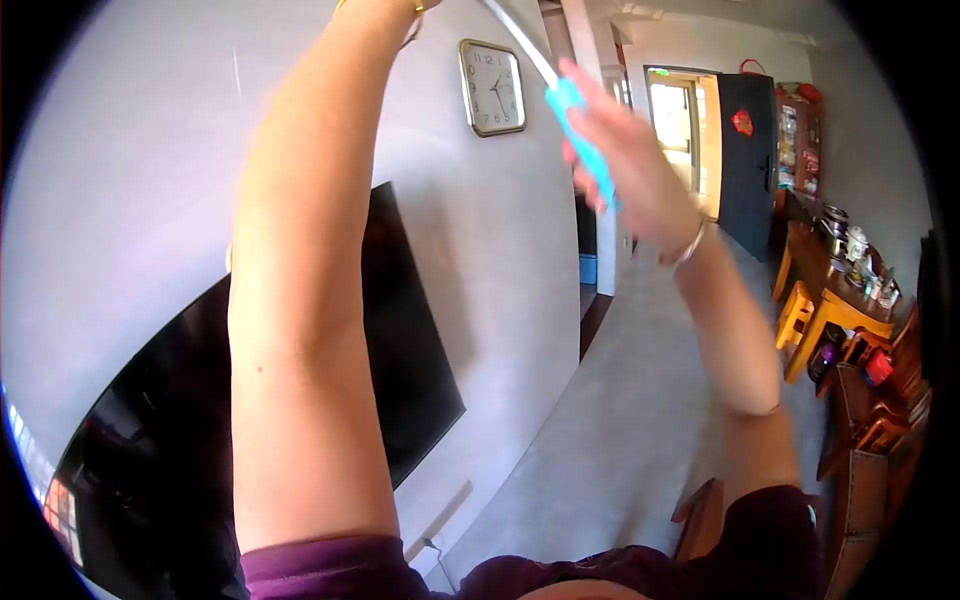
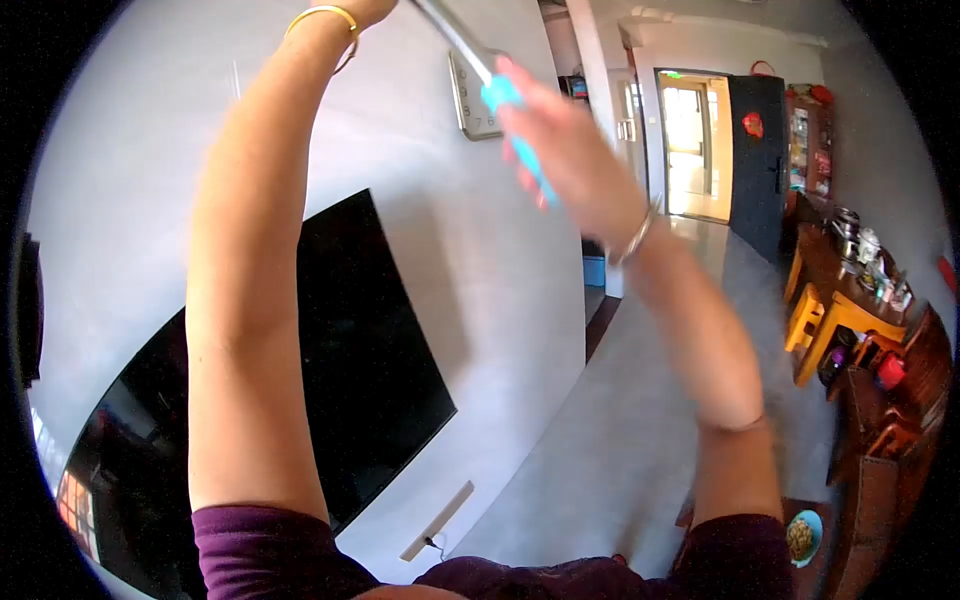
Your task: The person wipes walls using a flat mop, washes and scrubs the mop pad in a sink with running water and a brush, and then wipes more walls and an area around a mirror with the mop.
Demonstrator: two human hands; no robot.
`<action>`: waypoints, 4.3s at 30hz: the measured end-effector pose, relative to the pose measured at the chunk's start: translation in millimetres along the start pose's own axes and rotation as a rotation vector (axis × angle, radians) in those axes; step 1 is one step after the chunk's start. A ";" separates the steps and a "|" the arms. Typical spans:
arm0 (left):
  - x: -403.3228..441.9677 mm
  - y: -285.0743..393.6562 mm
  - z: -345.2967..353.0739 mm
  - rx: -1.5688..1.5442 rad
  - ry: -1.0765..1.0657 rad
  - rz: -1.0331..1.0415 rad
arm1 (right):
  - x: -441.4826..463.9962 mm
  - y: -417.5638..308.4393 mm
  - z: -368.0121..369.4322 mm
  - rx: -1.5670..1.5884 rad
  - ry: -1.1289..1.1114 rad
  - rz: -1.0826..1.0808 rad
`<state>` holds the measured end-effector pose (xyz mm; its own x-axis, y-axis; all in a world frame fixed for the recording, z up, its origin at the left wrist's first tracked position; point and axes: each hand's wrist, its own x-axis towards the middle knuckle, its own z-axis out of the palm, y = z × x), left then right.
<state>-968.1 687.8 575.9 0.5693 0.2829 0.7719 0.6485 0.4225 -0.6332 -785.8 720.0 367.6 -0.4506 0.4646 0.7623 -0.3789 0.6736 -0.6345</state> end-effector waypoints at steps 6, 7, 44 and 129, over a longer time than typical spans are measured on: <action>-11.0 49.8 115.6 0.057 -0.252 0.145 | -72.0 111.9 -13.2 0.294 0.025 0.197; -18.6 71.1 129.7 0.257 -0.305 0.220 | -80.0 124.5 -19.3 0.286 0.052 0.255; -128.9 165.8 130.1 -0.050 -0.622 0.602 | -270.0 285.6 -96.5 -0.230 -0.478 0.489; 78.2 441.4 509.3 -0.507 -0.298 0.030 | -36.3 567.7 -536.4 -0.799 -0.005 -0.034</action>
<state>-894.6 1335.0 385.8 0.4721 0.5496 0.6892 0.8366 -0.0330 -0.5467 -551.0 1393.8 48.0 -0.4532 0.4354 0.7778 0.3005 0.8961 -0.3266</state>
